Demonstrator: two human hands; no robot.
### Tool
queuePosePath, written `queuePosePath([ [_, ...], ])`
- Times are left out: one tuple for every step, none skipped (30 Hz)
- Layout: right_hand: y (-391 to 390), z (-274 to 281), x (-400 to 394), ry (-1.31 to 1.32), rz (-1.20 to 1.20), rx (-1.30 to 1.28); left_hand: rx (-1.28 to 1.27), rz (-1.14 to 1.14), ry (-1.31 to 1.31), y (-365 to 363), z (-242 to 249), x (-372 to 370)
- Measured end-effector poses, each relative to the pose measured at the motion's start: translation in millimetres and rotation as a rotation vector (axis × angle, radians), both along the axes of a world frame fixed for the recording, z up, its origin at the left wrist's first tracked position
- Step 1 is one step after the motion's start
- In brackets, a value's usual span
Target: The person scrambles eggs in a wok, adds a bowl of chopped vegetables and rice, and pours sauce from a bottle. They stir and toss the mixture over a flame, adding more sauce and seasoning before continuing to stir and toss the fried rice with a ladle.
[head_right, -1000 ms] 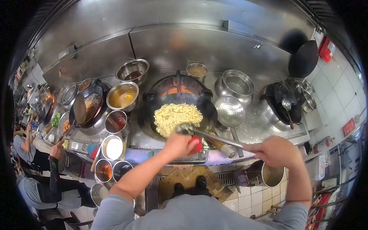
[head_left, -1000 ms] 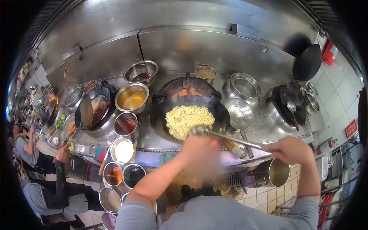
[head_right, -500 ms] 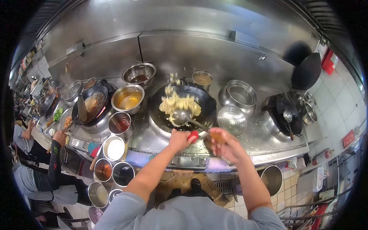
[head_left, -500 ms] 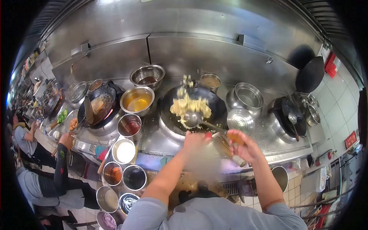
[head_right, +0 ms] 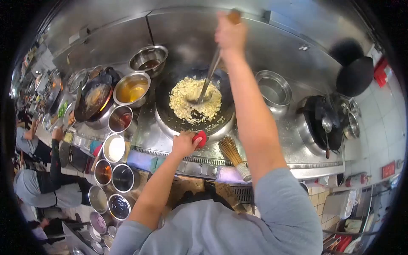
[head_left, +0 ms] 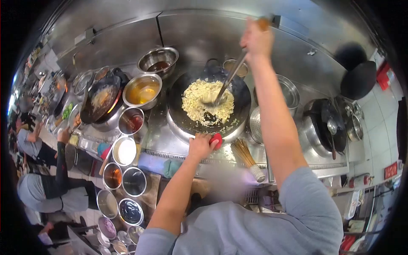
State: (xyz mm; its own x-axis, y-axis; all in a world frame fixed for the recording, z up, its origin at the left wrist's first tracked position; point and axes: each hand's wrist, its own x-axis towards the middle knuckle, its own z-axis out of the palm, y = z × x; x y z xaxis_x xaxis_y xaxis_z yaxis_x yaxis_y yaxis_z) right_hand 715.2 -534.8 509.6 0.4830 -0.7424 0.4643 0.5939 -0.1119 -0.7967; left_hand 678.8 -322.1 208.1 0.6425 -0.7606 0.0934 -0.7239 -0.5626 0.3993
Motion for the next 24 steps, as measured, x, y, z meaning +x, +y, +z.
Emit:
queuePosePath([
  [-6.8,-4.9,-14.1,-0.052,0.03,-0.052,-0.04,0.006,0.0,1.0,-1.1,-2.7],
  [-7.0,-11.2,-24.7,-0.114,0.061,-0.104,-0.081,0.013,-0.01,0.8,-0.1,-0.8],
  [-5.1,-42.5,-18.4,-0.082,-0.041,-0.165,-0.077,0.031,-0.013,0.1,1.2,1.0],
  [-23.2,-106.0,24.6,0.037,-0.333,-0.454,-0.095,0.042,-0.023,-1.2,1.9,-0.5],
  [-11.8,-117.6,25.1,0.08,-0.17,-0.455,-0.108,0.043,-0.03,0.1,1.4,-4.6],
  [-4.9,-119.8,30.2,0.109,0.002,-0.469,-0.11,0.056,-0.035,-2.6,3.6,-0.8],
  [-9.7,-108.4,44.1,0.168,0.036,-0.393,-0.093,0.055,-0.035,-3.0,4.0,-0.7],
  [-6.4,-79.8,45.4,0.233,0.059,-0.304,-0.064,0.041,-0.032,0.2,2.7,-5.1],
  [3.0,-58.6,35.2,0.215,0.182,-0.198,0.05,0.056,-0.001,-0.6,4.1,-4.2],
  [10.7,-59.6,26.8,0.201,0.188,-0.209,0.041,0.065,-0.015,-2.3,5.0,0.6],
  [21.4,-68.4,13.3,0.091,0.179,-0.194,0.009,0.057,-0.004,-0.3,1.2,-0.6],
  [26.8,-74.1,6.5,-0.017,0.167,-0.176,-0.021,0.046,0.009,1.0,-1.6,-2.1],
  [21.7,-110.9,20.6,0.006,0.04,-0.334,-0.022,0.05,0.03,0.7,-1.4,-1.7],
  [-0.8,-142.3,37.8,0.061,0.136,-0.35,-0.017,0.045,0.032,1.7,-1.6,-2.4],
  [-15.0,-124.7,45.3,0.126,0.115,-0.35,0.006,0.04,0.049,-0.2,0.0,0.7],
  [-23.3,-102.3,41.0,0.195,0.093,-0.344,0.035,0.031,0.07,0.3,0.3,0.3],
  [-25.3,-66.2,22.7,0.255,-0.007,-0.286,0.031,0.031,0.064,0.4,-2.7,0.1],
  [-44.6,-47.8,16.6,0.255,0.012,-0.17,-0.051,0.008,0.016,-0.3,-7.8,2.9],
  [-70.1,-49.6,8.1,0.144,0.018,-0.13,-0.126,-0.006,-0.027,2.1,-12.3,3.3],
  [-59.3,-64.2,13.8,0.139,0.041,-0.138,-0.132,0.017,-0.032,4.8,-12.9,3.7],
  [-48.7,-85.5,15.1,0.07,-0.006,-0.179,-0.138,-0.016,-0.025,5.1,-11.5,5.2],
  [-44.5,-102.0,19.5,-0.002,-0.065,-0.22,-0.144,-0.062,-0.023,3.2,-9.5,7.6],
  [-51.9,-110.4,41.2,0.098,-0.096,-0.416,-0.149,-0.089,-0.032,4.4,-9.3,10.4],
  [-55.4,-113.5,59.4,0.206,-0.128,-0.607,-0.147,-0.098,-0.038,6.2,-9.9,14.1],
])
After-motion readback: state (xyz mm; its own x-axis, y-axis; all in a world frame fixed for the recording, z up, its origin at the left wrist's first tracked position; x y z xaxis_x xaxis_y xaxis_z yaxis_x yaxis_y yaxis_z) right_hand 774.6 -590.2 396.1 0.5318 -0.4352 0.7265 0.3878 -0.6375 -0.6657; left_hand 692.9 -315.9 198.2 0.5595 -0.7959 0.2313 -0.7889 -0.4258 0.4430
